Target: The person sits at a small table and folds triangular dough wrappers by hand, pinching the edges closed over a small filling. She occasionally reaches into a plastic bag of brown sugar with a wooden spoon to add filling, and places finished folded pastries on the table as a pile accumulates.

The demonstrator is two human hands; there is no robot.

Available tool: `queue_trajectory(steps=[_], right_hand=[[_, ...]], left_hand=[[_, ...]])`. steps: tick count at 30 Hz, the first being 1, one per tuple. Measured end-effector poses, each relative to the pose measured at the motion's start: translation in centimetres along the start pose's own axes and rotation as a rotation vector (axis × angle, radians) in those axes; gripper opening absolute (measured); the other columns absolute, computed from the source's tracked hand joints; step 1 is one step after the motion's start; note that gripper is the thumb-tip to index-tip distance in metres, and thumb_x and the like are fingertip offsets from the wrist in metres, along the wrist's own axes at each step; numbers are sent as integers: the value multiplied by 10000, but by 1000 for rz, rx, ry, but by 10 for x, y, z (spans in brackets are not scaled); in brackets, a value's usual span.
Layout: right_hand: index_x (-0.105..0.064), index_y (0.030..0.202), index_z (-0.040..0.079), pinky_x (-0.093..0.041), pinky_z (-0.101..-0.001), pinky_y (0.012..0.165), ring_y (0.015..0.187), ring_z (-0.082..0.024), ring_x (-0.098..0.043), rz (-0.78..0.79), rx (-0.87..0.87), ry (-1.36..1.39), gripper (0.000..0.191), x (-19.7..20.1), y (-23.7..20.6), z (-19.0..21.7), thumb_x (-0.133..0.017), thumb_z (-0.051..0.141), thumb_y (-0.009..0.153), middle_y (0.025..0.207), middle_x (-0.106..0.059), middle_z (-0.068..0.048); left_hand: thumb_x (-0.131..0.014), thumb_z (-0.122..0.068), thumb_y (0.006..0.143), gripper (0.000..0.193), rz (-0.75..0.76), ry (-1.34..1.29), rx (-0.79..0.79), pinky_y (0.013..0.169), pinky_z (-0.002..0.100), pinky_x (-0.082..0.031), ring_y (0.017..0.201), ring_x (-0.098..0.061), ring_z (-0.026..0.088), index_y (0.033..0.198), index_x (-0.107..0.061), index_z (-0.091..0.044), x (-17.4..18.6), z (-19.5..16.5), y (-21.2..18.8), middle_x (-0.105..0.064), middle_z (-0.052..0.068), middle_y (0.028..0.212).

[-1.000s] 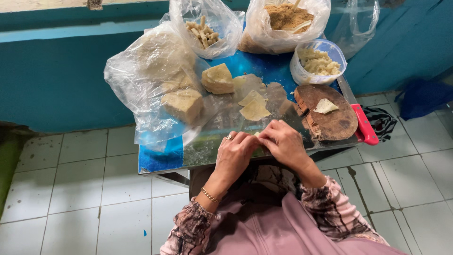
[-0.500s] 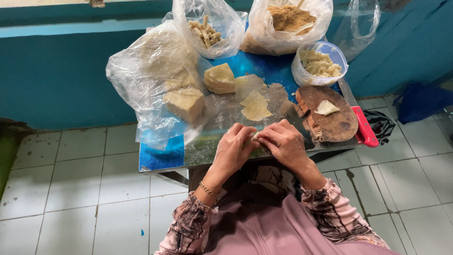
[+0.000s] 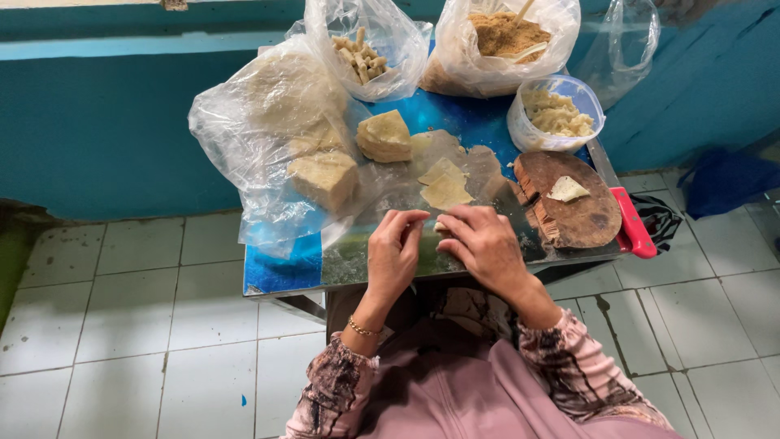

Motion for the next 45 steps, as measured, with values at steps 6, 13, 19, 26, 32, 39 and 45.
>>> queue_trajectory(steps=[6,13,19,26,32,39,45], right_hand=[[-730,1254,102,-507,-391,732,759,-225,-673,-36,-110,205,323,14,51,-30,-733,187,942,876,-740,-73],[-703,1176,43,-587,-365,872,991,-254,-707,-845,16,251,154,65,161,-67,-683,5,1028,1166,-736,-71],[-741,1301,84,-567,-457,837,962,-340,-709,-498,119,-30,439,-19,244,-136,-624,-39,896,1120,-734,-148],[-817,855,173,-441,-546,964,996,-330,-656,159,-472,-528,276,-42,203,-331,-766,442,890,916,-752,-114],[-825,921,221,-552,-476,800,876,-346,-724,132,-527,-304,124,-55,195,-334,-743,311,946,904,-771,-145],[-856,900,160,-590,-395,677,704,-274,-708,-312,-557,-152,109,-15,179,-346,-786,240,878,807,-747,-145],[-794,954,32,-419,-211,506,585,-30,-590,-249,-694,797,134,-25,157,-345,-808,164,972,747,-706,6]], left_hand=[[-646,-32,972,128,-2,-85,21,621,248,-460,673,-547,92,1056,-743,-39,5,-2,-1,-631,33,858],[-656,-37,960,129,34,-81,61,604,254,-457,647,-538,95,1053,-745,-40,3,1,-4,-620,31,827],[-669,-44,949,120,46,-47,45,616,259,-469,652,-561,113,1041,-747,-43,5,1,-4,-622,47,813],[-684,-125,941,119,129,50,-1,639,291,-507,677,-632,156,1019,-752,-67,-7,2,1,-669,63,870],[-677,-152,957,161,149,344,-116,734,374,-519,857,-665,252,1094,-759,-135,-16,0,12,-673,70,985],[-724,-154,845,291,86,633,-344,954,457,-445,1140,-584,323,1131,-686,-117,-24,-7,13,-607,126,1206],[-716,-144,867,251,90,557,-326,937,454,-458,1106,-601,313,1114,-711,-102,-23,-2,13,-632,119,1180]])
Point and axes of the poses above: each hand's wrist, its own y-axis towards the middle knuckle, its own x-axis out of the back of the hand, z = x × y, the point moved 8 cm from there along y, towards the middle knuckle
